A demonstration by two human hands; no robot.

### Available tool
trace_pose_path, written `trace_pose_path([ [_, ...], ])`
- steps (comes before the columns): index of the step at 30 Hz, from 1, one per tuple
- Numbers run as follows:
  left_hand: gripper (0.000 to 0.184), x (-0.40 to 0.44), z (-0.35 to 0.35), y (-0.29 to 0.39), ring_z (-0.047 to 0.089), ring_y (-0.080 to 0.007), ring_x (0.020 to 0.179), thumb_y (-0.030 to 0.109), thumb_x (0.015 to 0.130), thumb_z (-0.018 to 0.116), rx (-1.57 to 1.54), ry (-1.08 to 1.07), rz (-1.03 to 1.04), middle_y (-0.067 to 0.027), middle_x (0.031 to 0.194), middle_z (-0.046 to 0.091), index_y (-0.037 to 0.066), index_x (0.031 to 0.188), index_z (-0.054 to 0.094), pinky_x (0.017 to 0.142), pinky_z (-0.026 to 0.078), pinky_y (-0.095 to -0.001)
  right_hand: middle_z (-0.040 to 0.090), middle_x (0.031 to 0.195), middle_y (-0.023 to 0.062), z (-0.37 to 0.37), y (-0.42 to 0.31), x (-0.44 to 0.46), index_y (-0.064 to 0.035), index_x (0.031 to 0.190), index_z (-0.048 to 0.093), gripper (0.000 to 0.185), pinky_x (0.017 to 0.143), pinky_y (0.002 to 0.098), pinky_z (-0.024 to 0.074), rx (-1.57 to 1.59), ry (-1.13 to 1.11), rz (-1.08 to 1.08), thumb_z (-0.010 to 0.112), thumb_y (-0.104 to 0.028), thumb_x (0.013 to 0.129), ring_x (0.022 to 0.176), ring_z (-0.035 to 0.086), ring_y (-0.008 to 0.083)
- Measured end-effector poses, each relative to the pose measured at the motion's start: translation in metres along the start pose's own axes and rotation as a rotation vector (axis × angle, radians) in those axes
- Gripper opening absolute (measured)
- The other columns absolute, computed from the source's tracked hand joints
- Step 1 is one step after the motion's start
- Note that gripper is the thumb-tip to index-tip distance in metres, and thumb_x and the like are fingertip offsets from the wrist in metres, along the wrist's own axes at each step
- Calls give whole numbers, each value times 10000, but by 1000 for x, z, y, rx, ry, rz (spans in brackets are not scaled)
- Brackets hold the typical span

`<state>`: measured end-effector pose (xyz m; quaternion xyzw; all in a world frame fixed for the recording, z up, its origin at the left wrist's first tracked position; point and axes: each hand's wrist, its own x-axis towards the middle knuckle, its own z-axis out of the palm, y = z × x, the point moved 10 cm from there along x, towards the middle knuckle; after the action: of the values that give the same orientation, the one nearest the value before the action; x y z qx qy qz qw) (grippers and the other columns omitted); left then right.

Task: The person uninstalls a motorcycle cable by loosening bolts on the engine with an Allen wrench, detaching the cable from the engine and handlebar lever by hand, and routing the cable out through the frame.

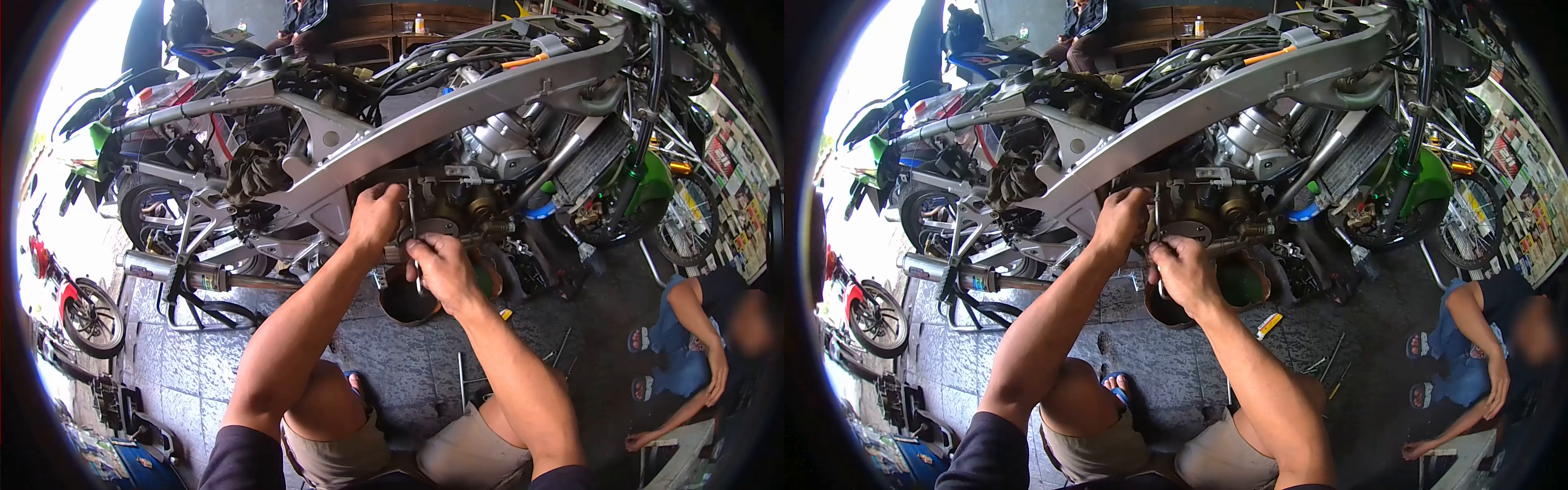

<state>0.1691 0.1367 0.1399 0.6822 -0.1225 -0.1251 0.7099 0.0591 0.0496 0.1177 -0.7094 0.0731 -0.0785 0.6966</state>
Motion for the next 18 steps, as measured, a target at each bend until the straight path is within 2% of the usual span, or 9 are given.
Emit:
trace_pose_path([
  [1, 282, -4, 1, -7, 367, -67, 491, 330, 927, 601, -123, -17, -105, 44, 621, 443, 48, 910, 600, 448, 280, -238, 612, 614, 44, 1, 4, 0, -2, 842, 648, 223, 508, 285, 436, 4, 10, -2, 547, -175, 941, 540, 569, 110],
  [2, 399, -6, -1, -5, 445, -78, 578, 396, 903, 636, -140, -1, -96, 22, 642, 479, 0, 948, 646, 519, 349, -250, 620, 626, 42, 3, -2, 0, -8, 856, 643, 205, 501, 281, 431, -109, 24, -133, 552, -168, 946, 532, 567, 109],
  [4, 383, -11, -3, 6, 433, -68, 578, 398, 903, 659, -82, -28, -75, 37, 653, 495, 15, 904, 638, 520, 346, -247, 638, 645, 46, 2, -12, -7, -13, 901, 641, 165, 531, 299, 459, -364, 89, -303, 556, -145, 951, 581, 605, 111],
  [8, 282, -22, 6, 33, 474, -68, 654, 269, 929, 632, 43, -81, 144, 10, 730, 566, -12, 930, 636, 566, 374, -250, 633, 709, 229, -1, -35, -27, 17, 861, 621, 157, 622, 467, 489, -555, 225, -385, 596, -137, 878, 682, 640, 414],
  [11, 271, -33, 15, 52, 514, -80, 713, 216, 931, 598, 233, -128, 359, -22, 808, 626, -49, 974, 635, 608, 404, -242, 641, 761, 252, 0, -35, -37, 11, 887, 594, 177, 637, 486, 488, -621, 214, -397, 592, -165, 886, 717, 646, 418],
  [13, 263, -37, 8, 55, 500, -68, 702, 212, 952, 573, 310, -7, 393, -18, 777, 614, -43, 963, 637, 609, 399, -239, 638, 770, 259, -3, -34, -42, 12, 903, 590, 196, 640, 485, 491, -639, 213, -415, 581, -184, 901, 718, 641, 427],
  [15, 257, -34, -5, 53, 465, -53, 646, 212, 981, 541, 85, 87, 285, 7, 726, 575, -15, 898, 629, 568, 380, -230, 636, 779, 265, -5, -27, -43, 13, 919, 585, 216, 643, 484, 495, -656, 204, -435, 570, -202, 916, 719, 636, 435],
  [17, 222, -35, -7, 66, 459, -47, 597, 237, 971, 543, -2, 117, 407, 24, 703, 527, 44, 880, 603, 508, 341, -202, 632, 695, 177, -25, -2, -35, -15, 912, 594, 277, 584, 428, 502, -454, 277, -238, 538, -280, 965, 631, 644, 347],
  [18, 215, -39, 0, 71, 458, -45, 597, 233, 968, 533, 81, 52, 404, 27, 685, 522, 50, 879, 603, 513, 345, -202, 606, 674, 114, -28, 15, -31, -38, 920, 597, 294, 557, 388, 494, -209, 195, -86, 525, -317, 979, 608, 630, 276],
])
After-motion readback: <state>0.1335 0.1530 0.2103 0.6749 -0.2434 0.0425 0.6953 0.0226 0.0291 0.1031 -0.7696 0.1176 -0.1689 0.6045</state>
